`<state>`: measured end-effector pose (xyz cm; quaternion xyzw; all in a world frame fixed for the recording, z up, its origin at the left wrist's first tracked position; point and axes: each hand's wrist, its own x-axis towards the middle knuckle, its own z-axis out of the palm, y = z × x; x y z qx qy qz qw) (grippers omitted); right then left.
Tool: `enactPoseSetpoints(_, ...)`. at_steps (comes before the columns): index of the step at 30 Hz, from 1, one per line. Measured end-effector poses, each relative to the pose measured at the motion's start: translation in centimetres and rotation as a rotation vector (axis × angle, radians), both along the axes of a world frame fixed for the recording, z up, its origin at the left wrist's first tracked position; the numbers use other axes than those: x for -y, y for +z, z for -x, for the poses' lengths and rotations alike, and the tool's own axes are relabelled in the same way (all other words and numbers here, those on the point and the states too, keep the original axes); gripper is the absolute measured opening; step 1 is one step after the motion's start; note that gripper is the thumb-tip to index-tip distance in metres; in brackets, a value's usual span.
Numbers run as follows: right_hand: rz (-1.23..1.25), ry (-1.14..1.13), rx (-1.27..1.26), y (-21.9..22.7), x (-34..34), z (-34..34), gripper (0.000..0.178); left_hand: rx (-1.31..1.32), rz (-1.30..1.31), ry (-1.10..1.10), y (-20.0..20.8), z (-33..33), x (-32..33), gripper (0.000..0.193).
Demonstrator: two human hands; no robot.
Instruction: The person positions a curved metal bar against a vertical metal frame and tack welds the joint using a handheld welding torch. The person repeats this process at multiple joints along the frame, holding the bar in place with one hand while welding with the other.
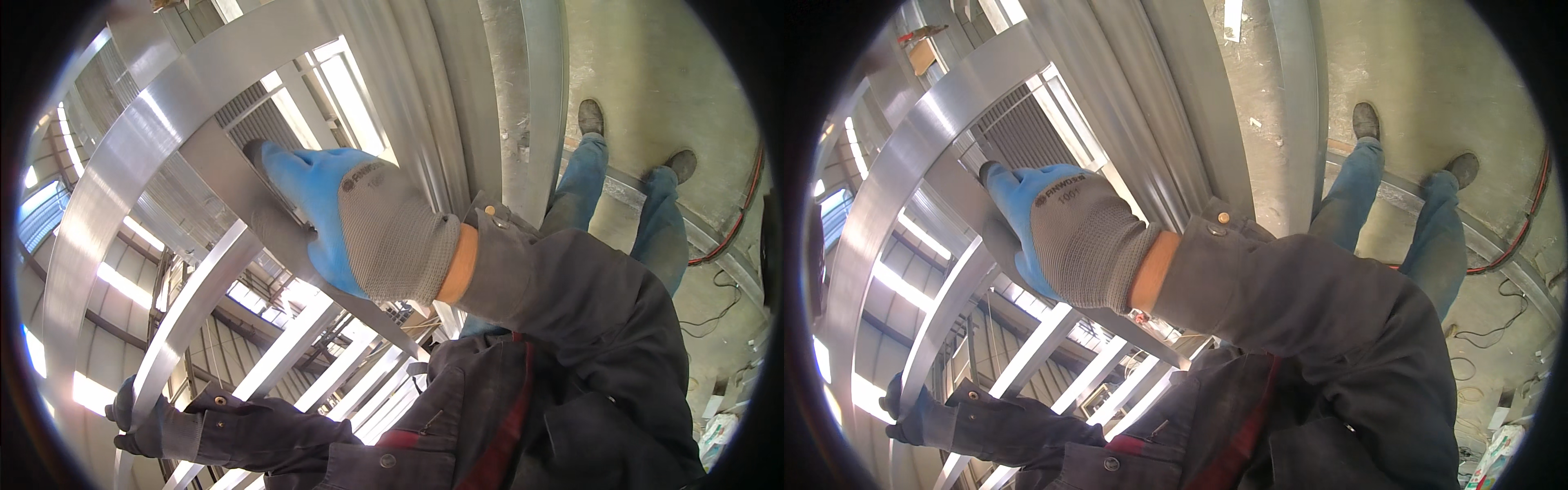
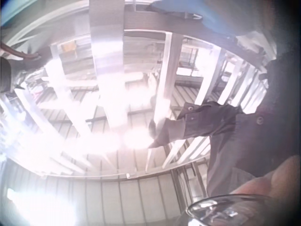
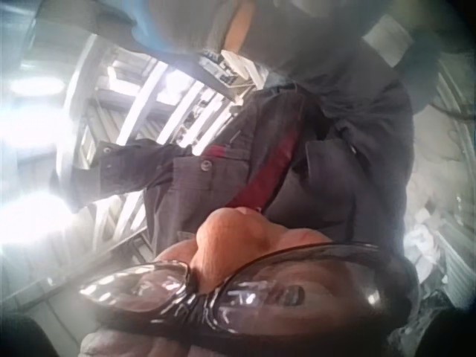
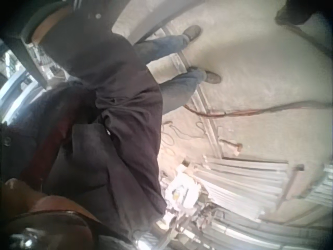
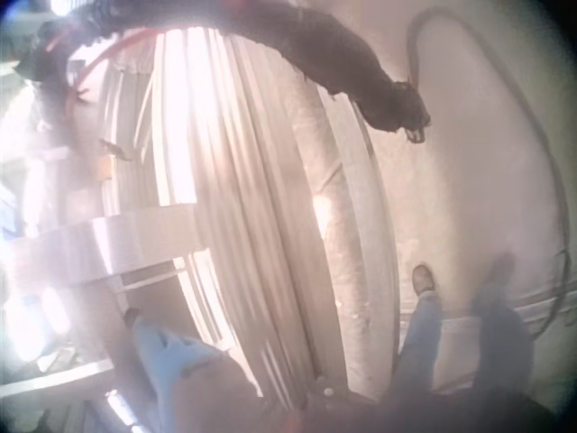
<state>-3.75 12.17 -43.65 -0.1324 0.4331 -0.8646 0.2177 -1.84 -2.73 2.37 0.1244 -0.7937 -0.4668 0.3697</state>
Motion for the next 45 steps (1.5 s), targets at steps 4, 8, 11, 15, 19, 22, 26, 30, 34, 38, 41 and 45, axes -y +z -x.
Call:
enactPoseSetpoints(4, -0.03, -0.039, -0.005, 0.0, 0.2, -0.3, 0.04, 0.018, 0.071, -0.013, 0.1, -0.3, 0.3, 0.063)
enactPoseSetpoints(8, -0.383, -0.192, -0.168, 0.3, -0.4, -0.3, 0.034, -0.103, 0.326, 0.29, -0.2, 0.7, 0.3, 0.069)
enactPoseSetpoints(11, -0.459, -0.216, -0.216, 0.2, -1.1, -0.3, 0.034, -0.09, 0.241, 0.261, 0.0, 1.4, 0.3, 0.074)
enactPoseSetpoints(15, -0.361, -0.137, -0.16, -0.6, -1.3, 0.2, 0.035, -0.066, 0.089, 0.149, 0.7, 0.3, -0.1, 0.07)
enactPoseSetpoints(19, -0.243, -0.048, -0.078, -1.0, -1.2, 1.4, 0.035, 0.131, -0.088, -0.055, 0.8, -0.2, -0.8, 0.059)
enactPoseSetpoints(22, -0.043, 0.105, 0.065, -1.1, -1.4, 1.8, 0.041, 0.038, -0.094, 0.029, 0.1, 0.3, -1.7, 0.053)
enactPoseSetpoints(26, 0.297, 0.218, 0.243, -1.1, 1.2, 3.2, 0.047, -0.041, -0.016, 0.098, -1.4, 1.0, -2.4, 0.05)
enactPoseSetpoints(30, 0.617, 0.224, 0.333, -2.4, 3.8, 4.3, 0.05, -0.028, -0.073, 0.085, -2.2, 1.1, -2.7, 0.042)
enactPoseSetpoints(34, 0.854, 0.266, 0.379, -3.0, 4.2, 5.5, 0.049, 0.038, -0.068, 0.044, -2.3, 0.6, -3.0, 0.055)
enactPoseSetpoints(38, 0.817, 0.302, 0.434, -2.7, 3.4, 5.6, 0.049, 0.079, -0.147, -0.067, -2.2, 0.3, -2.8, 0.065)
enactPoseSetpoints(41, 0.793, 0.28, 0.409, -2.7, 3.4, 5.5, 0.05, 0.013, -0.114, -0.048, -1.9, 0.4, -2.4, 0.064)
enactPoseSetpoints(45, 0.806, 0.233, 0.341, -3.1, 4.1, 5.3, 0.054, -0.04, 0.221, 0.248, -1.0, 0.9, -1.5, 0.064)
